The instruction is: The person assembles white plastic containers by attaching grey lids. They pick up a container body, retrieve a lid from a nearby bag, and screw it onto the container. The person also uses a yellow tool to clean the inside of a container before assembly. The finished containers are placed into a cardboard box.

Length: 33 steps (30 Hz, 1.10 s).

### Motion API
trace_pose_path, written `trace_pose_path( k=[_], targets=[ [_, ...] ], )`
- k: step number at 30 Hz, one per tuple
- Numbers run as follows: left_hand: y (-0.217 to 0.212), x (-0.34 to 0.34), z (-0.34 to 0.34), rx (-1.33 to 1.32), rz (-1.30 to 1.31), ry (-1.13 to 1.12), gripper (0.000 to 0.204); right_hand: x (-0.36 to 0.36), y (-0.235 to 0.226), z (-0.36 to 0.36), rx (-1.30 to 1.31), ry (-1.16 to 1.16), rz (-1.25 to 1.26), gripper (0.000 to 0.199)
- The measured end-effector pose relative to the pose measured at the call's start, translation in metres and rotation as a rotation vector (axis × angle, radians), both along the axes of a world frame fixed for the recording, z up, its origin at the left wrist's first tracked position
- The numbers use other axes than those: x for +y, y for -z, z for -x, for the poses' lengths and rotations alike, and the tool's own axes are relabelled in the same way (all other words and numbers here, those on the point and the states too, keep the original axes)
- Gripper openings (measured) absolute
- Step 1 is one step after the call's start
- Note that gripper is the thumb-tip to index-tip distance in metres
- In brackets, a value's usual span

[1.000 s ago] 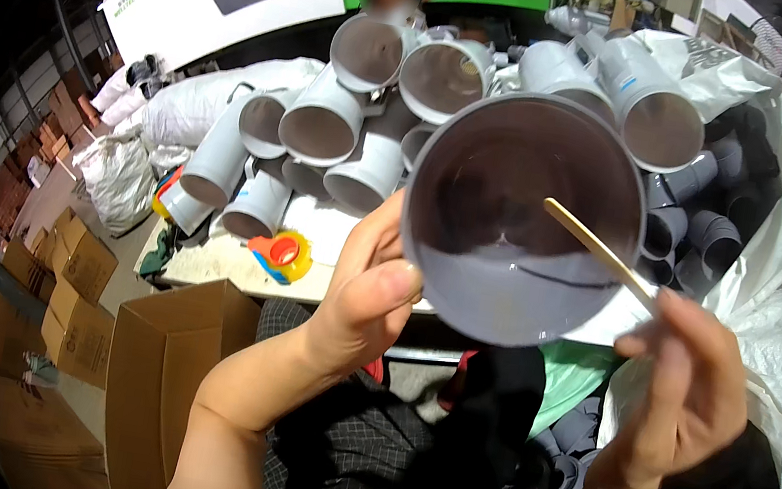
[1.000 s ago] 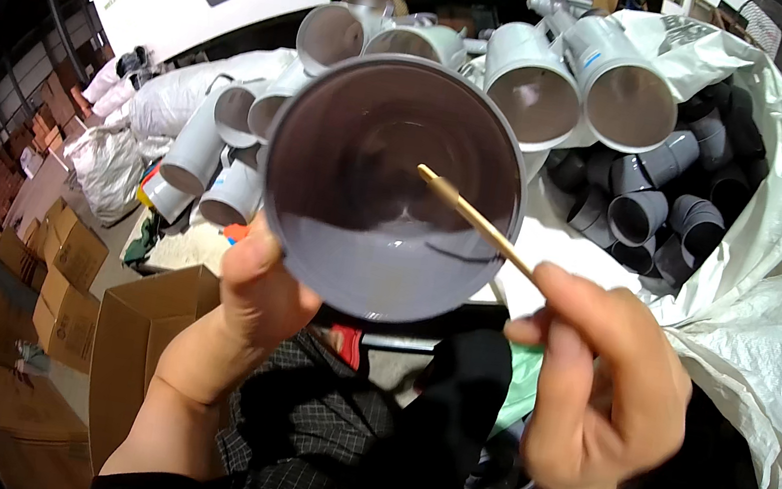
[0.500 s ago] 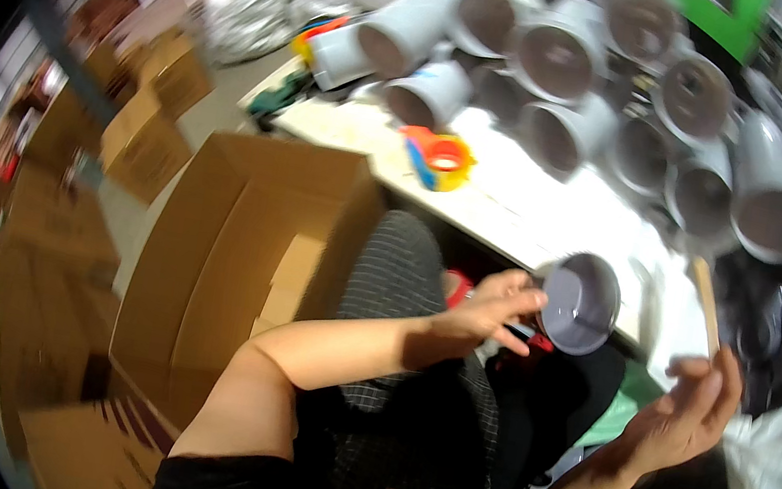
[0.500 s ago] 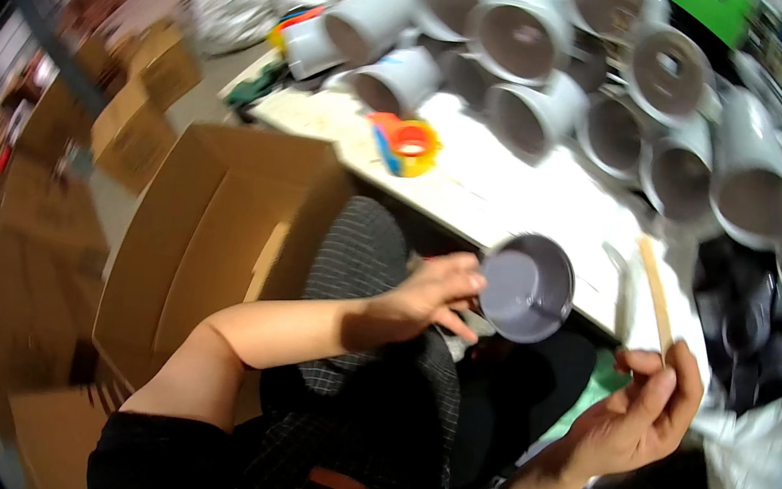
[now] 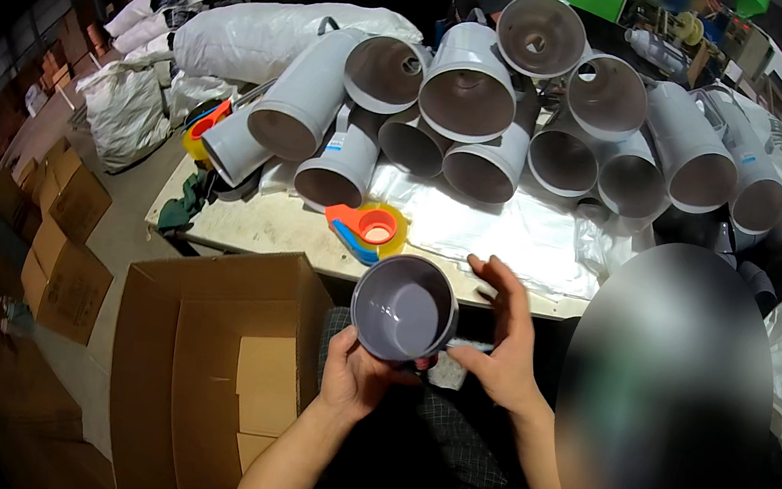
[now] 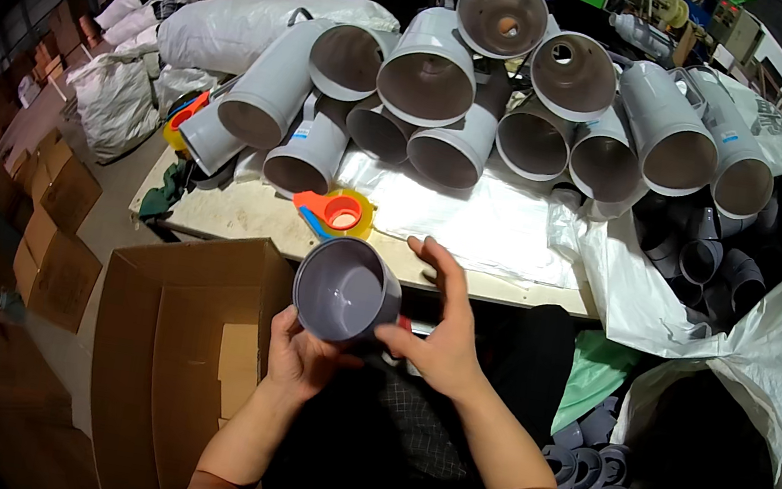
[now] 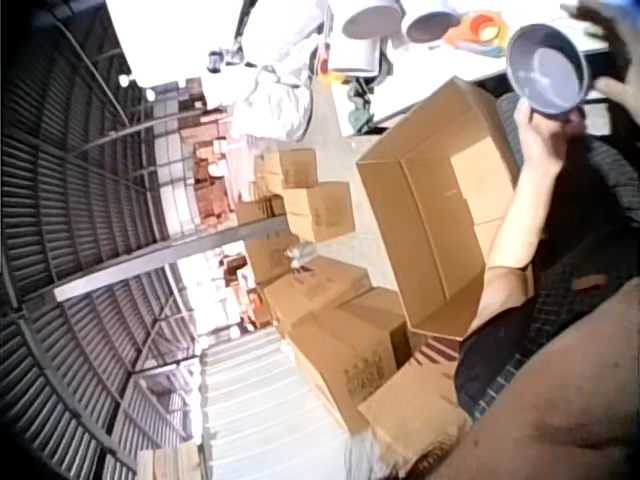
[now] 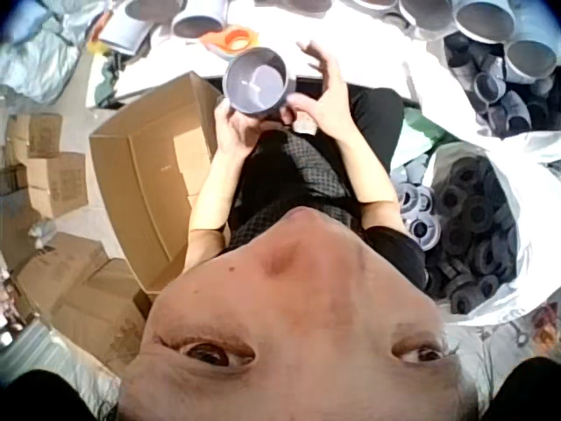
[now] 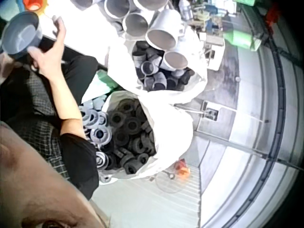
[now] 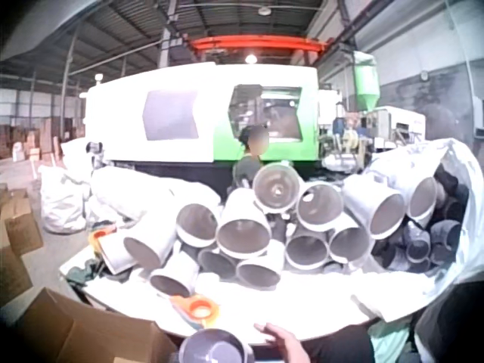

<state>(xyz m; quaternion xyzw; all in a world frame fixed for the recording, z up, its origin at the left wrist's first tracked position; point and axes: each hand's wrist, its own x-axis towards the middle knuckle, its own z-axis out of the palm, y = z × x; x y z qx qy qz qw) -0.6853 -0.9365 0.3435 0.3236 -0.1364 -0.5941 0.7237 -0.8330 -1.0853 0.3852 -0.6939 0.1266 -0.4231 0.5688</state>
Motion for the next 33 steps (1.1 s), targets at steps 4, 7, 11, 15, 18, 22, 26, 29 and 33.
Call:
trace_pose_path(
  k=[4, 7, 11, 15, 18, 22, 26, 29, 33],
  targets=[
    [0.007, -0.017, 0.012, 0.177, -0.126, 0.128, 0.081, -0.012, 0.018, 0.015, 0.135, -0.257, -0.293, 0.114],
    [0.005, -0.045, 0.022, 0.172, -0.113, 0.216, 0.081, -0.021, 0.028, 0.023, -0.037, -0.163, -0.443, 0.114],
    [-0.013, -0.092, 0.047, -0.152, -0.027, 0.469, 0.079, -0.046, 0.053, 0.058, -0.338, -0.116, -0.856, 0.106],
    [0.001, -0.132, 0.062, -0.394, -0.010, 0.462, 0.048, -0.087, 0.070, 0.136, -0.599, -0.151, -0.667, 0.096],
    [0.008, -0.142, 0.067, -0.584, -0.138, 0.382, 0.043, -0.098, 0.050, 0.178, -0.599, -0.023, -0.755, 0.119],
    [0.017, -0.155, 0.086, -0.576, -0.212, 0.342, 0.040, -0.120, 0.075, 0.255, -0.549, 0.099, -0.570, 0.099],
    [0.009, -0.161, 0.093, -0.631, -0.235, 0.334, 0.035, -0.131, 0.094, 0.315, -0.772, 0.140, -0.747, 0.099],
    [0.001, -0.178, 0.102, -0.653, -0.201, 0.328, 0.031, -0.146, 0.116, 0.334, 0.062, 0.555, -0.554, 0.090],
    [-0.033, -0.215, 0.137, -0.978, -0.019, 0.260, 0.024, -0.131, 0.139, 0.309, 0.552, 0.933, 0.046, 0.098]
  ],
)
